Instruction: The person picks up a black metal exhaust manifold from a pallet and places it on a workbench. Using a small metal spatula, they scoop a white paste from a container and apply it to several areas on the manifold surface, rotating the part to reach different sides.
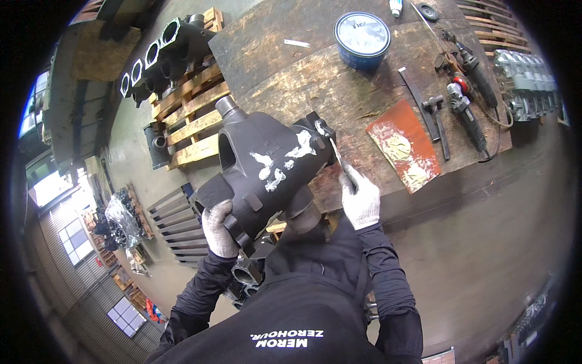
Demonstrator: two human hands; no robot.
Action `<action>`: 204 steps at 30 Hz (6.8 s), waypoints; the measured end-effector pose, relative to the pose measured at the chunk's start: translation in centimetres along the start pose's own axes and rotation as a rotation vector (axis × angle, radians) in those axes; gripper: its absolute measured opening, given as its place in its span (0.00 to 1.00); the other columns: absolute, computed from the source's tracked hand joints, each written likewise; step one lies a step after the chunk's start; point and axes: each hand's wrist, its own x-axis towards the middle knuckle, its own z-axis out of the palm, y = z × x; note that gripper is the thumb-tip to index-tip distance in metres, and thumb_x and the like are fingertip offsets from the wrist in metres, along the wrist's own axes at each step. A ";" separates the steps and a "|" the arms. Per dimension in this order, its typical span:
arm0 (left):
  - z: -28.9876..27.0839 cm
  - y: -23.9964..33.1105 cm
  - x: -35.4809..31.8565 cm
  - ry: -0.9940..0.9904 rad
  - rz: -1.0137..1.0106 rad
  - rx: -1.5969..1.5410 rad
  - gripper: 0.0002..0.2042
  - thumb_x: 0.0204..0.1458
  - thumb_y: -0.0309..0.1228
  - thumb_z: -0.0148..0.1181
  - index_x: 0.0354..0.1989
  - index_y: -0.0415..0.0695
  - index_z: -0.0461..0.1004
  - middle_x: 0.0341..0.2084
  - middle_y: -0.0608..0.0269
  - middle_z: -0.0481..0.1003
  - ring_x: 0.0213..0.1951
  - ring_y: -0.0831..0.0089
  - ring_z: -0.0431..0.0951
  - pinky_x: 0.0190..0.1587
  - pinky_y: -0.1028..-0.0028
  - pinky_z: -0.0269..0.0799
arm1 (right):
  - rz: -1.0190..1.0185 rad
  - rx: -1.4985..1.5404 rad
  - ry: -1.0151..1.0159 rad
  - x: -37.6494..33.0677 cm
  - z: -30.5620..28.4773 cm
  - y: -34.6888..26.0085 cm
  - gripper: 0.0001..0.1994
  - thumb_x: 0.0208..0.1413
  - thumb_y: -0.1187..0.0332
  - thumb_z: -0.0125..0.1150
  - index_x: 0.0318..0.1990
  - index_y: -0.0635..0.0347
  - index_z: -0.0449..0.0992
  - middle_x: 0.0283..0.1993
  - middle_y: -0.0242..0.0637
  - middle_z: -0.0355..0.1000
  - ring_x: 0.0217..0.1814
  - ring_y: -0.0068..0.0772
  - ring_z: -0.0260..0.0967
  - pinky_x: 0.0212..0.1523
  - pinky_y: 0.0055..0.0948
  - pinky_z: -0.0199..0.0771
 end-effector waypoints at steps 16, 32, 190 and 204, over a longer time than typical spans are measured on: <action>-2.7 -1.7 -4.1 -0.262 -0.305 0.217 0.15 0.56 0.21 0.65 0.52 0.35 0.74 0.43 0.58 0.80 0.43 0.74 0.79 0.49 0.72 0.75 | 0.432 0.819 -0.099 8.2 1.0 -4.1 0.20 0.66 0.66 0.62 0.60 0.65 0.67 0.54 0.39 0.75 0.48 0.27 0.75 0.49 0.27 0.76; -5.5 1.2 -2.4 -0.511 -0.154 0.636 0.17 0.56 0.27 0.66 0.54 0.37 0.76 0.43 0.55 0.82 0.43 0.71 0.82 0.46 0.69 0.79 | 0.246 0.829 -0.120 15.6 5.5 -9.3 0.21 0.58 0.60 0.71 0.51 0.65 0.73 0.39 0.33 0.76 0.36 0.21 0.72 0.38 0.23 0.73; -5.9 -27.4 -22.5 0.448 -0.282 -0.068 0.17 0.63 0.23 0.56 0.59 0.37 0.66 0.55 0.46 0.74 0.53 0.58 0.79 0.57 0.63 0.76 | -0.037 -1.281 -0.147 13.5 -20.4 23.1 0.20 0.60 0.68 0.51 0.59 0.43 0.77 0.64 0.39 0.70 0.65 0.43 0.66 0.66 0.42 0.63; -6.6 -35.9 -19.3 0.429 -0.181 -0.204 0.09 0.62 0.26 0.60 0.49 0.40 0.76 0.37 0.65 0.77 0.38 0.77 0.73 0.42 0.76 0.72 | -0.311 -0.456 -0.169 21.0 -11.9 6.0 0.20 0.65 0.58 0.60 0.55 0.65 0.79 0.50 0.47 0.81 0.53 0.38 0.78 0.58 0.33 0.73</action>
